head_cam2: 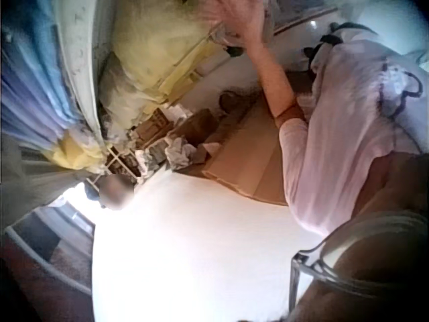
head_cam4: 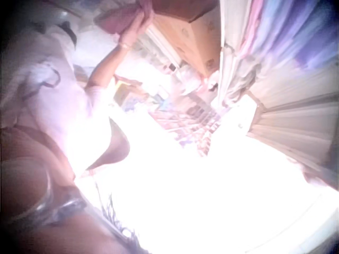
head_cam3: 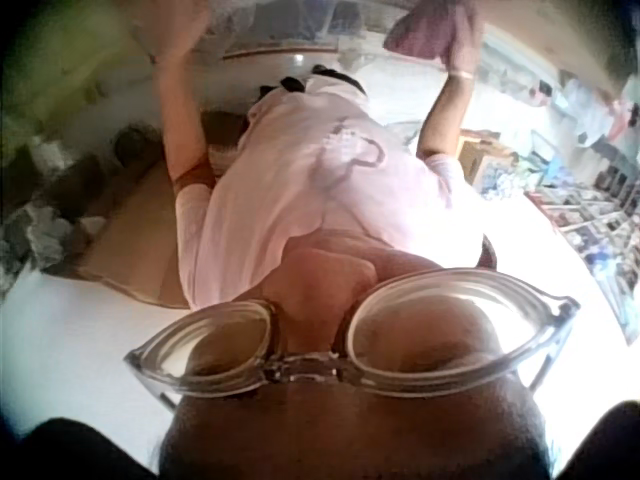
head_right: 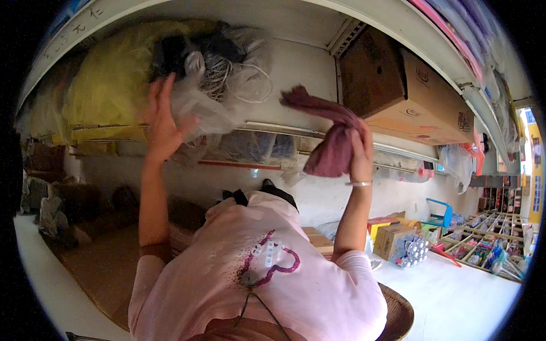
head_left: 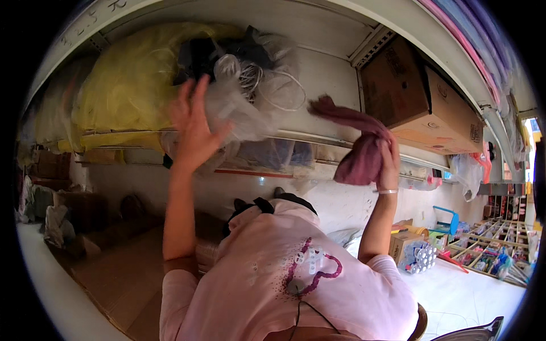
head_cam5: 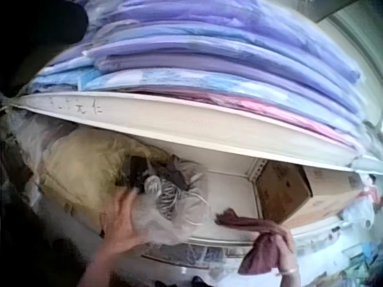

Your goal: The person wipes the underside of a shelf and a black plastic object with a cloth, and moves plastic bags on the shelf.

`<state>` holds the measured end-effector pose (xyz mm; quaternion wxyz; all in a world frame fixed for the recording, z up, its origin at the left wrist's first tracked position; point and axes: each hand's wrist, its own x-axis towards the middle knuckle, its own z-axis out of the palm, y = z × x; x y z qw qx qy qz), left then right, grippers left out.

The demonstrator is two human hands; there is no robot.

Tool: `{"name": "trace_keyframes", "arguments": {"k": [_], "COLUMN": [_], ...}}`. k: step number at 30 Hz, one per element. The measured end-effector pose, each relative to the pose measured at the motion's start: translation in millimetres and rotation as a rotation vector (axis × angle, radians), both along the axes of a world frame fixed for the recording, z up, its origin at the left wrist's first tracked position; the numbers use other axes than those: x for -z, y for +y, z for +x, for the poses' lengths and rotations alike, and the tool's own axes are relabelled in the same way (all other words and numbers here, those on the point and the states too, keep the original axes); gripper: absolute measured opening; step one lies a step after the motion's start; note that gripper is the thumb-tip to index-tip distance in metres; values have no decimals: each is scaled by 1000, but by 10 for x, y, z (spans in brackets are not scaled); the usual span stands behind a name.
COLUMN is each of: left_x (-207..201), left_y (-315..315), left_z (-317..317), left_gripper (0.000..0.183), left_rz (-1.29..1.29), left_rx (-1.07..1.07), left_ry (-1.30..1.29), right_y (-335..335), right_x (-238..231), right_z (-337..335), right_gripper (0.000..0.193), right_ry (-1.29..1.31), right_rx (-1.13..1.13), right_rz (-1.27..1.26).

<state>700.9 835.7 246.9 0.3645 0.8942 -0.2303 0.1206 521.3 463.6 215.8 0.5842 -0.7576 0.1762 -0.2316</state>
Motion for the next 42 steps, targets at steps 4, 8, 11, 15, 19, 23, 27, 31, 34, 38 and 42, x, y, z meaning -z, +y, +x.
{"name": "trace_keyframes", "arguments": {"k": [4,8,11,15,19,23,27,31,34,38,42], "left_x": [-494,-560,-265,-141,-373,-454,-635,-797,-904,-716,-606], "left_y": [37,-251,-461,-701,-893,-968,-969,-989,-1143,-1334,-1448], "left_z": [161,946,1588,2049,2067,1999,1714,1089,403,-268,-540], "left_gripper": [62,43,62,96,109,108,103,97,85,79,69], "left_rz": [-511,-347,296,646,788,843,615,400,263,146,218], "left_rx": [717,342,221,216,325,352,313,298,371,410,563], "left_ry": [307,209,43,166,405,167,-262,-496,-412,5,-290], "right_y": [104,202,321,348,342,349,318,325,404,710,885], "right_x": [55,197,237,310,412,457,513,391,184,-175,-733], "right_z": [-483,-685,-677,-796,-993,-1072,-1053,-878,-731,-618,-160], "right_gripper": [41,43,46,47,46,45,45,46,49,53,45], "right_ry": [-159,-226,-254,-256,-276,-249,-309,-484,-624,-434,-303], "right_rx": [152,220,249,254,348,415,402,266,179,168,-120], "right_rz": [385,560,599,601,621,664,774,895,879,504,-642]}}
